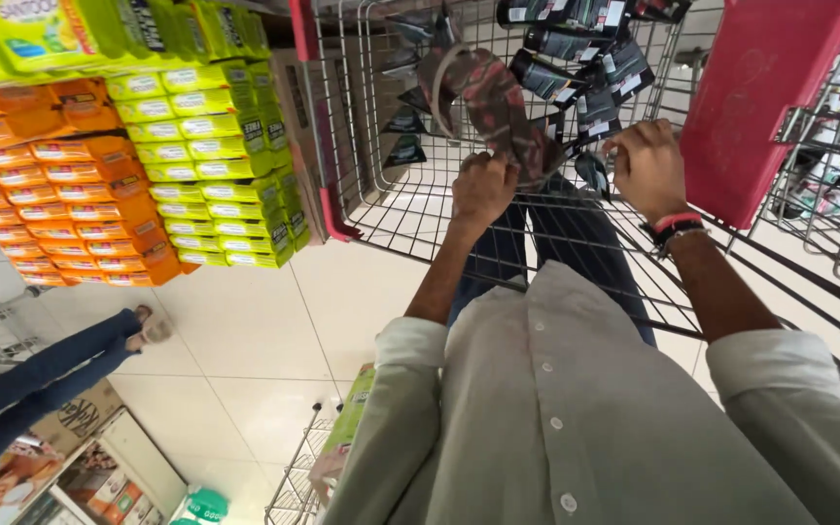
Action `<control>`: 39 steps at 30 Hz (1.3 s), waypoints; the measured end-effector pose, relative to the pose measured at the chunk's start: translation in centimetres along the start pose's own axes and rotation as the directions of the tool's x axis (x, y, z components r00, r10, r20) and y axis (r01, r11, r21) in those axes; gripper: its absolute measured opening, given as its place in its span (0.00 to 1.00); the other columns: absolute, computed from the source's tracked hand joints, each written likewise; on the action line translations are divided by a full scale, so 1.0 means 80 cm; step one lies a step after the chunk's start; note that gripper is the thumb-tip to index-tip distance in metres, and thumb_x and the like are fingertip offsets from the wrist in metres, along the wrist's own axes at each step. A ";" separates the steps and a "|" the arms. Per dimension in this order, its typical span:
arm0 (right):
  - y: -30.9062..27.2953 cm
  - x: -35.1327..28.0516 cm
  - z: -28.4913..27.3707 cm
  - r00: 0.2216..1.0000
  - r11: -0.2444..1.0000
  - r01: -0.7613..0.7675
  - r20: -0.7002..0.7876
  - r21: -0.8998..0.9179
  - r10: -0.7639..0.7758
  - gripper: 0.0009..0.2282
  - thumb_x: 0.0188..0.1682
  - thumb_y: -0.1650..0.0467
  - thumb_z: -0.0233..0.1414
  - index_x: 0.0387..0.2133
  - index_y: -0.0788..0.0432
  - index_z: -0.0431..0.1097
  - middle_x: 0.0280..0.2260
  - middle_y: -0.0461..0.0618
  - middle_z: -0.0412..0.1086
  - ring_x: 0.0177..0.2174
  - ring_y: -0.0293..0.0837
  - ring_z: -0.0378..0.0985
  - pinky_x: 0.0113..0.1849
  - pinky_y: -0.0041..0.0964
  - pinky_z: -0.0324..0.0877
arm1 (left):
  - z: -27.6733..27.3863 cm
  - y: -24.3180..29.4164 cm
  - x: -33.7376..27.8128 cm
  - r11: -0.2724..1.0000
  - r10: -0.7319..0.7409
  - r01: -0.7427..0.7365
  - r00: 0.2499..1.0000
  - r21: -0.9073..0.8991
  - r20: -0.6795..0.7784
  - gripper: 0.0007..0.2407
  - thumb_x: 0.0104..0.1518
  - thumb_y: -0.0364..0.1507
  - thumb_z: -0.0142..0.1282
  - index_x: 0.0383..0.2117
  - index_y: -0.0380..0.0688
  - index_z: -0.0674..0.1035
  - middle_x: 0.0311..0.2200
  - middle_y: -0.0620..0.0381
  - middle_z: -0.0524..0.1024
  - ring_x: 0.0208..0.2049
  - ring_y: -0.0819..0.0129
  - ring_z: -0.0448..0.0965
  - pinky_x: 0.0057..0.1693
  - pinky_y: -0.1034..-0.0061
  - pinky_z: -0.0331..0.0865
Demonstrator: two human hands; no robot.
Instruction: The person is cleaning face wash tubes with a cloth and organizing them on the shelf from a shopping cart.
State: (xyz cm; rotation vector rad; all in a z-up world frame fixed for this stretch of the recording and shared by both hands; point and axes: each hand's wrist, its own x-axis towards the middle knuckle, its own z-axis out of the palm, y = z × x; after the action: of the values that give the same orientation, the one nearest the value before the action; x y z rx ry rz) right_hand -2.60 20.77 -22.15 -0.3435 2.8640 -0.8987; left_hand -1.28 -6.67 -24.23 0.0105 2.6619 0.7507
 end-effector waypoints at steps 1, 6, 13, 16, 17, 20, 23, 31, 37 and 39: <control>0.013 0.005 0.010 1.000 1.000 -0.025 0.010 0.014 0.025 0.05 0.50 0.79 0.54 0.33 0.59 0.76 0.39 0.54 0.72 0.46 0.56 0.72 0.51 0.51 0.69 | 0.019 -0.007 0.011 0.998 -0.061 0.061 0.998 0.007 0.025 0.12 0.57 0.39 0.55 0.38 0.45 0.81 0.34 0.43 0.81 0.41 0.44 0.82 0.44 0.54 0.75; 0.100 0.028 0.097 0.976 0.951 -0.219 0.073 0.218 0.207 0.05 0.50 0.78 0.55 0.36 0.62 0.77 0.36 0.54 0.76 0.38 0.48 0.77 0.40 0.44 0.73 | 0.040 -0.010 0.059 0.940 -0.306 0.322 0.941 -0.109 0.144 0.14 0.58 0.43 0.55 0.33 0.47 0.85 0.30 0.49 0.84 0.38 0.51 0.84 0.47 0.61 0.75; 0.147 0.064 0.193 0.727 0.299 -0.644 0.441 0.704 0.527 0.11 0.50 0.78 0.54 0.45 0.66 0.76 0.30 0.54 0.74 0.22 0.40 0.69 0.22 0.32 0.61 | 0.018 0.006 0.094 0.644 -0.651 0.730 0.680 -0.227 0.338 0.25 0.44 0.59 0.58 0.26 0.50 0.88 0.17 0.61 0.83 0.23 0.69 0.87 0.37 0.72 0.78; 0.128 0.082 0.198 0.665 -0.030 -0.609 0.531 0.793 0.525 0.14 0.48 0.75 0.56 0.48 0.69 0.72 0.38 0.59 0.74 0.31 0.45 0.76 0.29 0.35 0.73 | 0.022 0.015 0.107 0.637 -0.701 0.764 0.631 -0.107 0.333 0.30 0.43 0.64 0.57 0.26 0.47 0.87 0.18 0.60 0.83 0.26 0.69 0.87 0.39 0.71 0.78; 0.116 0.089 0.195 0.601 -0.210 -0.585 0.593 0.783 0.535 0.17 0.47 0.72 0.56 0.49 0.69 0.68 0.44 0.62 0.73 0.37 0.49 0.80 0.34 0.38 0.80 | 0.023 0.018 0.111 0.632 -0.720 0.774 0.606 -0.042 0.337 0.32 0.44 0.65 0.56 0.27 0.45 0.87 0.20 0.60 0.84 0.29 0.68 0.87 0.40 0.70 0.78; 0.120 0.108 0.212 0.429 -0.478 -0.547 0.721 0.687 0.544 0.25 0.49 0.61 0.57 0.54 0.68 0.64 0.53 0.63 0.69 0.48 0.54 0.78 0.44 0.43 0.81 | 0.035 0.024 0.123 0.656 -0.730 0.754 0.618 0.043 0.291 0.32 0.44 0.65 0.58 0.32 0.45 0.83 0.27 0.55 0.85 0.34 0.63 0.87 0.43 0.67 0.78; 0.126 0.120 0.236 0.310 -0.654 -0.464 0.801 0.598 0.512 0.29 0.52 0.55 0.57 0.53 0.71 0.65 0.54 0.64 0.68 0.51 0.58 0.77 0.48 0.47 0.78 | 0.089 -0.010 0.130 0.681 -0.719 0.730 0.651 0.060 0.244 0.27 0.45 0.57 0.62 0.37 0.47 0.80 0.32 0.51 0.85 0.37 0.58 0.86 0.45 0.64 0.77; 0.218 0.118 0.341 0.296 -0.852 -0.225 0.866 0.473 0.403 0.20 0.52 0.62 0.55 0.49 0.68 0.68 0.48 0.65 0.75 0.51 0.57 0.79 0.51 0.52 0.77 | 0.027 -0.040 0.093 0.698 -0.538 0.594 0.804 -0.400 0.255 0.16 0.50 0.41 0.60 0.33 0.41 0.86 0.30 0.47 0.84 0.34 0.57 0.85 0.44 0.63 0.77; 0.228 0.106 0.355 0.424 -0.880 -0.197 0.847 0.433 0.321 0.17 0.57 0.67 0.48 0.48 0.74 0.69 0.50 0.70 0.74 0.55 0.60 0.77 0.55 0.54 0.73 | -0.018 -0.067 0.033 0.414 -0.499 0.556 0.801 -0.720 0.332 0.13 0.57 0.33 0.56 0.38 0.34 0.83 0.31 0.49 0.83 0.31 0.64 0.82 0.39 0.73 0.75; 0.232 0.082 0.355 0.450 -0.882 -0.189 0.836 0.432 0.313 0.17 0.58 0.68 0.46 0.47 0.76 0.69 0.51 0.71 0.74 0.56 0.61 0.76 0.56 0.54 0.72 | -0.027 -0.068 0.017 0.400 -0.475 0.534 0.816 -0.745 0.330 0.12 0.59 0.32 0.55 0.38 0.33 0.83 0.32 0.49 0.83 0.32 0.66 0.82 0.41 0.77 0.74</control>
State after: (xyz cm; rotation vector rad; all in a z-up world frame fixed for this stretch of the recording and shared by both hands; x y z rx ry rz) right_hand -7.16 18.36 -56.28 1.4558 0.1268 -2.2523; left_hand -2.81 -12.28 -25.76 -0.9681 1.7895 1.6139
